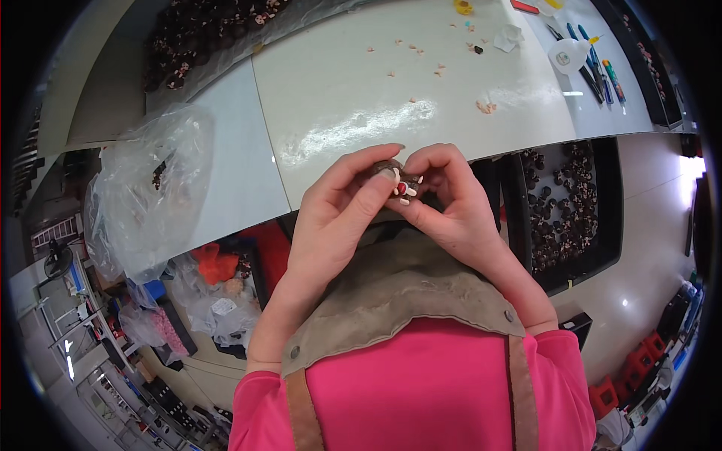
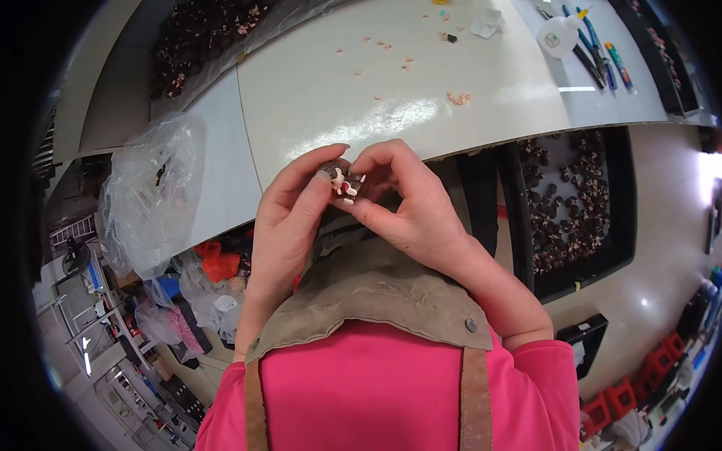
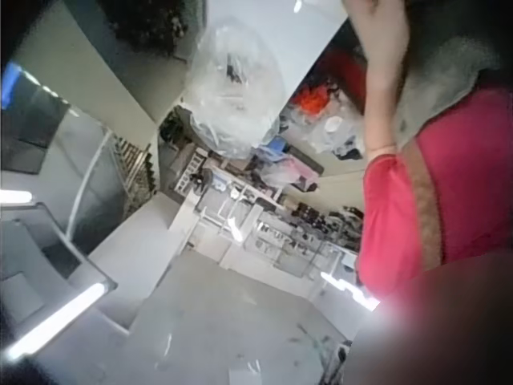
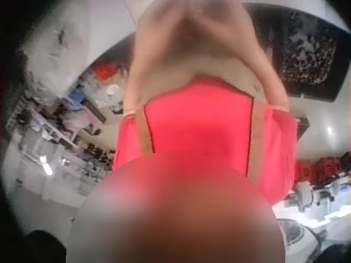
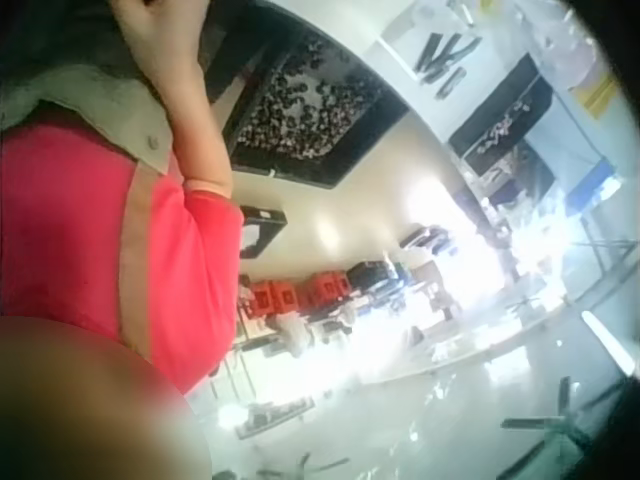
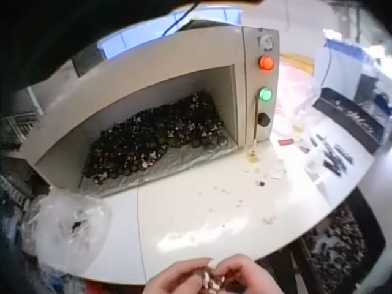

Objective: Glue and assemble small plastic figurines at an industrial workbench.

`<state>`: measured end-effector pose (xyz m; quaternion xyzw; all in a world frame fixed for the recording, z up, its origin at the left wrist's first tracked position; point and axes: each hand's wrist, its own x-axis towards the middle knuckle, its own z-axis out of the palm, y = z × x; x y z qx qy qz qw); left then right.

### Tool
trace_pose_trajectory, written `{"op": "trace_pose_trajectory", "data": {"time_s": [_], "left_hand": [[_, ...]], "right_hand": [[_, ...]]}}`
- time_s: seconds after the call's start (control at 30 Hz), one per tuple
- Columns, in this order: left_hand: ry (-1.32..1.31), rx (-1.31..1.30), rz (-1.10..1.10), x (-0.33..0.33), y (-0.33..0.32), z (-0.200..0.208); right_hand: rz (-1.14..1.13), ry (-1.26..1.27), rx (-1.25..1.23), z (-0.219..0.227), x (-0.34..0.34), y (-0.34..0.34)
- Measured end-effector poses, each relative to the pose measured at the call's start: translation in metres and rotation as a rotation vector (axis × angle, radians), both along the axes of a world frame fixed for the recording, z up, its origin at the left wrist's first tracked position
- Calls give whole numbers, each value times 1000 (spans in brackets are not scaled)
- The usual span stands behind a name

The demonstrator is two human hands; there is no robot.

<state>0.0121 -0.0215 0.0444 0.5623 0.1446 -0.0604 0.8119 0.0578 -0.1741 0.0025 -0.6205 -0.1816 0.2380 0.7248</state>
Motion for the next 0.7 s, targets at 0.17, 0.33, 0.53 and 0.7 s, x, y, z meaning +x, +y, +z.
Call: {"op": "trace_pose_trajectory", "data": {"time_s": [0.17, 0.33, 0.53, 0.7], "left_hand": [[-18, -14, -5, -7, -4, -5], [-21, -21, -16, -8, 0, -8], [-34, 14, -4, -9, 2, -13], [27, 4, -12, -7, 0, -7]], "right_hand": [[12, -10, 1, -2, -4, -6], [-80, -45, 63, -8, -9, -7], [38, -43, 20, -8, -8, -9], [0, -61, 44, -13, -10, -7]]}}
